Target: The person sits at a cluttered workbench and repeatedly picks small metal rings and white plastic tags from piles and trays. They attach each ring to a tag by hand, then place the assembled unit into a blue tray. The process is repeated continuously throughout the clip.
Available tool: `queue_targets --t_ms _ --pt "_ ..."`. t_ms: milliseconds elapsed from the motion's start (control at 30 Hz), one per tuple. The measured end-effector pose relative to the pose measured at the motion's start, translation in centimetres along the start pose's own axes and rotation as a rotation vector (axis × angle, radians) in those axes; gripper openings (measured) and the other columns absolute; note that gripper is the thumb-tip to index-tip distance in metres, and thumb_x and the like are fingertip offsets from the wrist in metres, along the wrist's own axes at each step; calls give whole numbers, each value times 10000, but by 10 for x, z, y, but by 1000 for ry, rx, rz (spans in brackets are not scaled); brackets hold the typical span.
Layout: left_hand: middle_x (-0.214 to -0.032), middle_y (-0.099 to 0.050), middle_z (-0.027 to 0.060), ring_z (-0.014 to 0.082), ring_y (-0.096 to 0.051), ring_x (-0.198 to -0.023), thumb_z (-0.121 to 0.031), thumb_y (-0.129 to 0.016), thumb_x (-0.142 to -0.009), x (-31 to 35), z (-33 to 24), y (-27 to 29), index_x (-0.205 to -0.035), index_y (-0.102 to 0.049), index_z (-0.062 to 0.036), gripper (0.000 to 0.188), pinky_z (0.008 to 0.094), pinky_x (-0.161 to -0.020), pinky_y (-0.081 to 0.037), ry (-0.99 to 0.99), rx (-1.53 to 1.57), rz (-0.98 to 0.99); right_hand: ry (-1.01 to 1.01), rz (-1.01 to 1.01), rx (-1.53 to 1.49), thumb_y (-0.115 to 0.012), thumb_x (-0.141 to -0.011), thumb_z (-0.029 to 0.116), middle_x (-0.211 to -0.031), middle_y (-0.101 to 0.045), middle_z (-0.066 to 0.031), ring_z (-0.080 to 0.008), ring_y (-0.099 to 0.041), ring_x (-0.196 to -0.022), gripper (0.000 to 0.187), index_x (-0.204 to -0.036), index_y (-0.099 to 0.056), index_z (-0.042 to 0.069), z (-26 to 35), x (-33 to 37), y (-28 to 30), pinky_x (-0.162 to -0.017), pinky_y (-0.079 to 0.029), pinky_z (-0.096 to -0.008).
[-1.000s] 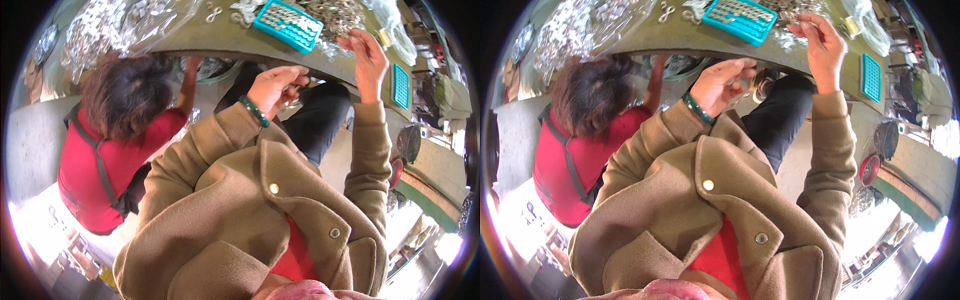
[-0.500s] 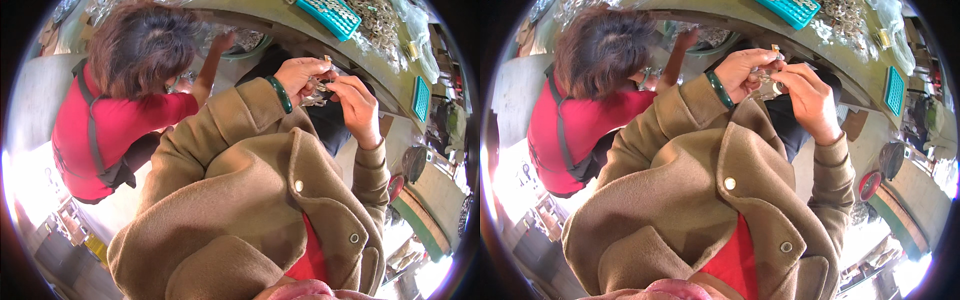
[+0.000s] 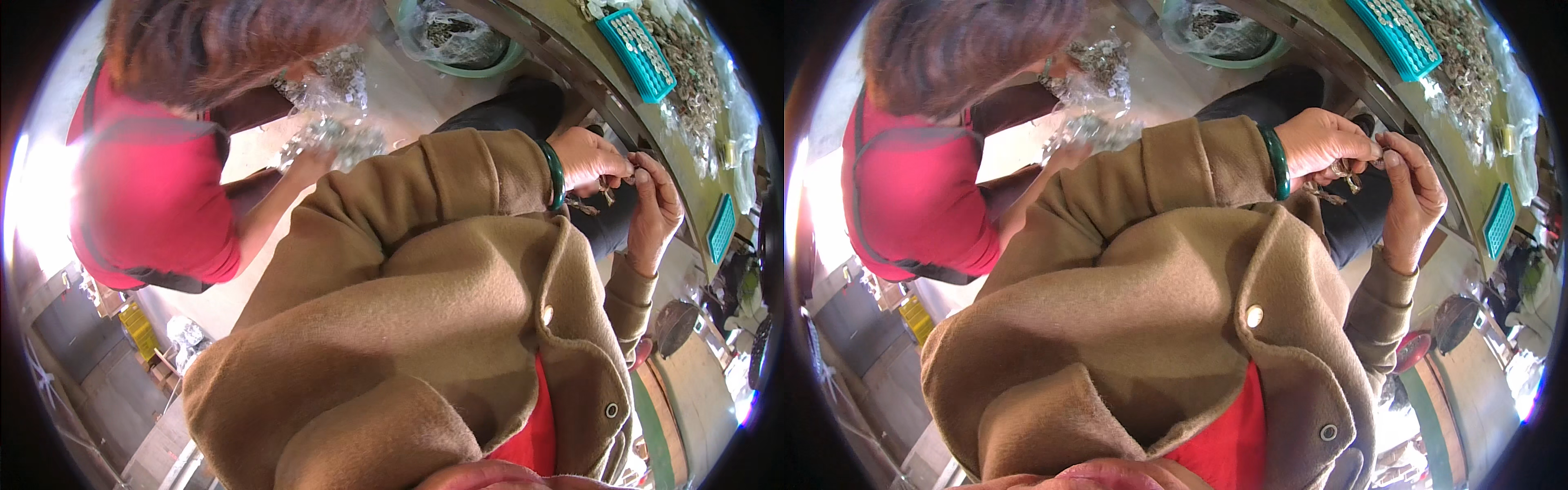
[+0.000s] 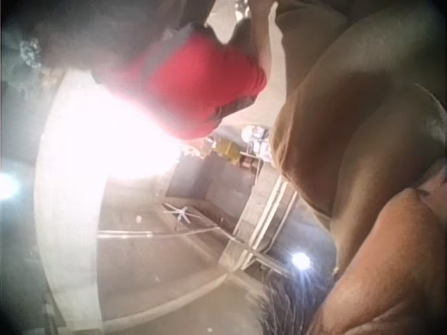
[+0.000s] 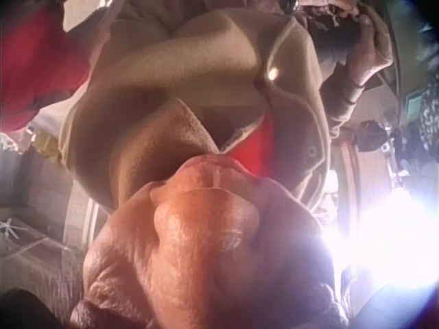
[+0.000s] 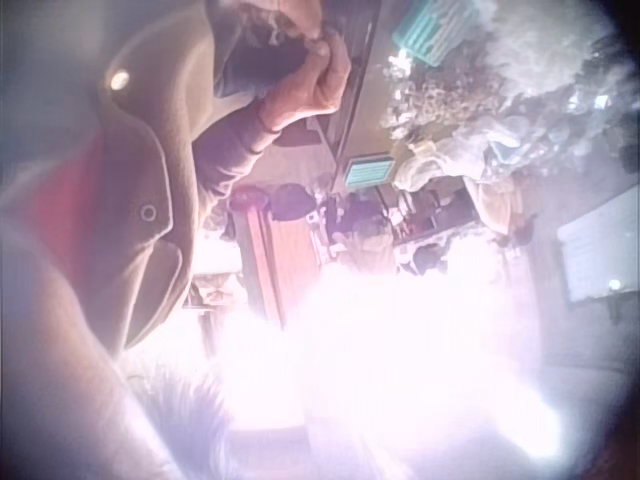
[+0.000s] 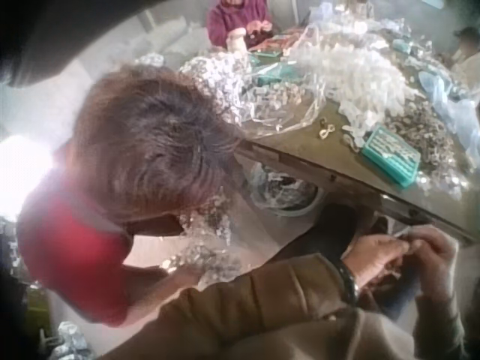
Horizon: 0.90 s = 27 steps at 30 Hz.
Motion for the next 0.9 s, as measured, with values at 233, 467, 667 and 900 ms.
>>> queue_targets --t_ms 233,467,667,900 --pt "-685 -638 38 53 -495 -495 -172 -751 -828 -13 7 10 -804 -659 -60 147 208 -413 -329 -8 -112 -107 -35 -74 -50 -558 -948 -6 -1140 -659 -118 -152 -604 -1059 228 -1159 -634 -47 -20 3 4 -946 -462 -265" --pt "-705 -645 43 96 -573 -593 -143 -727 -833 -10 -12 14 -798 -687 -24 130 232 -539 -450 -144 -267 -141 -190 -68 -379 -546 -954 7 -1159 -645 -128 -138 -601 -1022 255 -1196 -603 -48 -37 -3 -8 -887 -461 -232" --pt "-678 -573 -14 45 -371 -446 -170 -664 -871 -10 5 15 -902 -672 -41 134 206 -400 -244 225 80 -47 -52 61 -307 -540 -929 -37 -1166 -634 -106 -159 -584 -1046 255 -1175 -608 -47 -33 -10 -3 -948 -447 -285" --pt "-657 -540 -14 41 -360 -457 -139 -686 -831 -4 0 8 -847 -645 -37 111 204 -410 -247 267 136 -11 318 190 344 -567 -850 -123 -1138 -641 -118 -208 -604 -1060 292 -1100 -655 -2 13 -10 4 -937 -470 -309"
Point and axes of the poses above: each hand's wrist, its own x-axis away from the middle knuckle, its own y-axis out of the back of the hand, z = x × y, the point moved 6 cm from there along -x, towards the middle knuckle
